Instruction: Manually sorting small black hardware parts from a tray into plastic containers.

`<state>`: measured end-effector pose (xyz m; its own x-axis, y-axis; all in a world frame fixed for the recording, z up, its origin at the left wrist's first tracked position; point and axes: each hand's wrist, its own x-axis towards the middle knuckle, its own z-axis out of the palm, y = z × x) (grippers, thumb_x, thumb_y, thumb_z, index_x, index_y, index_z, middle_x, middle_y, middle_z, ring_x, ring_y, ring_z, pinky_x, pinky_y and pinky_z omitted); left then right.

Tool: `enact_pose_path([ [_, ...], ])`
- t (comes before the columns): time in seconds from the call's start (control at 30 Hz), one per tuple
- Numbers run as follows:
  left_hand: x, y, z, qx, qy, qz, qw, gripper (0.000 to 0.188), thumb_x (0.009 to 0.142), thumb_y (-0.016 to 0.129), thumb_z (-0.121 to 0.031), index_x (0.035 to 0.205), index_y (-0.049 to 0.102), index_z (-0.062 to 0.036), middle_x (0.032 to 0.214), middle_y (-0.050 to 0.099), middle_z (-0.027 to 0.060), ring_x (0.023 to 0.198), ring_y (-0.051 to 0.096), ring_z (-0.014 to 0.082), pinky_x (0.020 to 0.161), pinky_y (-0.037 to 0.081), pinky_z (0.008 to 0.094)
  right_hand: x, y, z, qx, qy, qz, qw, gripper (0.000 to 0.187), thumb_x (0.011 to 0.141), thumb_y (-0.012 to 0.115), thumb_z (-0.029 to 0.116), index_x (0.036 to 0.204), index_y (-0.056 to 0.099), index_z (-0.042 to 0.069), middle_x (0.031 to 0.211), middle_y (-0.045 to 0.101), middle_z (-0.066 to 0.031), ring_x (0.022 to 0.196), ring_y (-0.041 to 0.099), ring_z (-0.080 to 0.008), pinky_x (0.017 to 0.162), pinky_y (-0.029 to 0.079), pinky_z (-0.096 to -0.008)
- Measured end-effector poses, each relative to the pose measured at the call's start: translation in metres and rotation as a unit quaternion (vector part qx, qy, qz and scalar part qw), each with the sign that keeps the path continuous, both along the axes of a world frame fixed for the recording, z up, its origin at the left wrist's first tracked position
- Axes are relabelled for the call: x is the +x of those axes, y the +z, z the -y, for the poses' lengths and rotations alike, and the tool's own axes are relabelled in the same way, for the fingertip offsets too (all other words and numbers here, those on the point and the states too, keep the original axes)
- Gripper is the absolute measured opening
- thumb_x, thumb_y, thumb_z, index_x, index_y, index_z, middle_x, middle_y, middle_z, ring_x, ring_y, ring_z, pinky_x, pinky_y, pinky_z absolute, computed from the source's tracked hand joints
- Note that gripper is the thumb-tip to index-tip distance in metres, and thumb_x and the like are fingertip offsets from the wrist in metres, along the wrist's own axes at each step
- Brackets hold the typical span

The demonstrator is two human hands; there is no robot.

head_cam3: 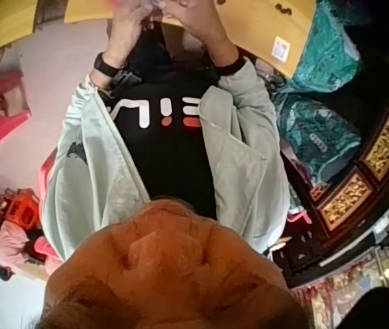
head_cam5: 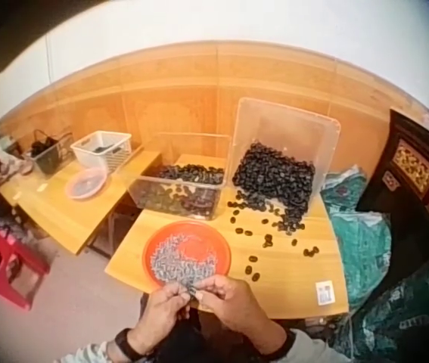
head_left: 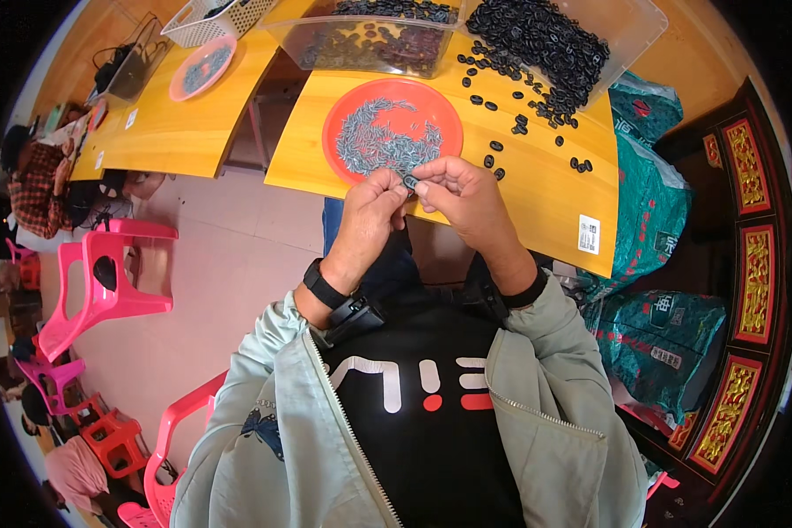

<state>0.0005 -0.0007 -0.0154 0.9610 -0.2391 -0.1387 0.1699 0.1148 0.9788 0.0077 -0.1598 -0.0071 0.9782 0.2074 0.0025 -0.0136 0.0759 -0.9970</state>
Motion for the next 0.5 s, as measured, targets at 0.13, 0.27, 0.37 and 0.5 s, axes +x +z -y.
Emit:
enact_pose_path([
  [0.13,-0.0013,-0.0005,0.0006,0.025,0.004,0.013,1.000,0.013,0.088,0.047,-0.014,0.077,0.048,-0.0077,0.063,0.047,-0.0017,0.056,0.046,0.0069,0.052,0.037,0.0197,0.0012,-0.0008,0.0022,-0.018,0.004,-0.009,1.000,0.016,0.081,0.058,0.002,0.095,0.060,-0.005,0.083,0.063,-0.0051,0.073,0.059,-0.0081,0.063,0.048,-0.0217],
  [0.27,-0.0014,0.0022,0.0018,0.064,0.000,0.044,0.997,0.013,0.088,0.048,-0.014,0.077,0.047,-0.0072,0.064,0.044,-0.0025,0.057,0.043,0.0060,0.053,0.037,0.0199,0.0031,-0.0023,0.0053,0.004,0.005,-0.015,1.000,0.016,0.081,0.058,0.002,0.095,0.060,-0.004,0.082,0.062,-0.0045,0.071,0.058,-0.0073,0.062,0.048,-0.0213],
  [0.37,-0.0004,0.0014,0.0013,0.063,-0.005,0.041,0.997,0.013,0.088,0.048,-0.014,0.077,0.047,-0.0073,0.064,0.044,-0.0026,0.057,0.043,0.0059,0.053,0.037,0.0199,0.0032,-0.0038,0.0060,-0.011,0.011,-0.010,1.000,0.015,0.084,0.058,0.003,0.098,0.060,-0.002,0.088,0.063,-0.0038,0.074,0.059,-0.0072,0.066,0.049,-0.0211],
  [0.5,-0.0011,0.0017,0.0012,0.043,0.004,0.036,0.998,0.013,0.088,0.048,-0.014,0.077,0.048,-0.0073,0.063,0.047,-0.0014,0.055,0.046,0.0071,0.052,0.037,0.0196,0.0024,-0.0017,0.0036,0.004,0.007,-0.011,1.000,0.016,0.081,0.058,0.002,0.096,0.060,-0.004,0.083,0.062,-0.0044,0.071,0.058,-0.0075,0.062,0.048,-0.0215],
])
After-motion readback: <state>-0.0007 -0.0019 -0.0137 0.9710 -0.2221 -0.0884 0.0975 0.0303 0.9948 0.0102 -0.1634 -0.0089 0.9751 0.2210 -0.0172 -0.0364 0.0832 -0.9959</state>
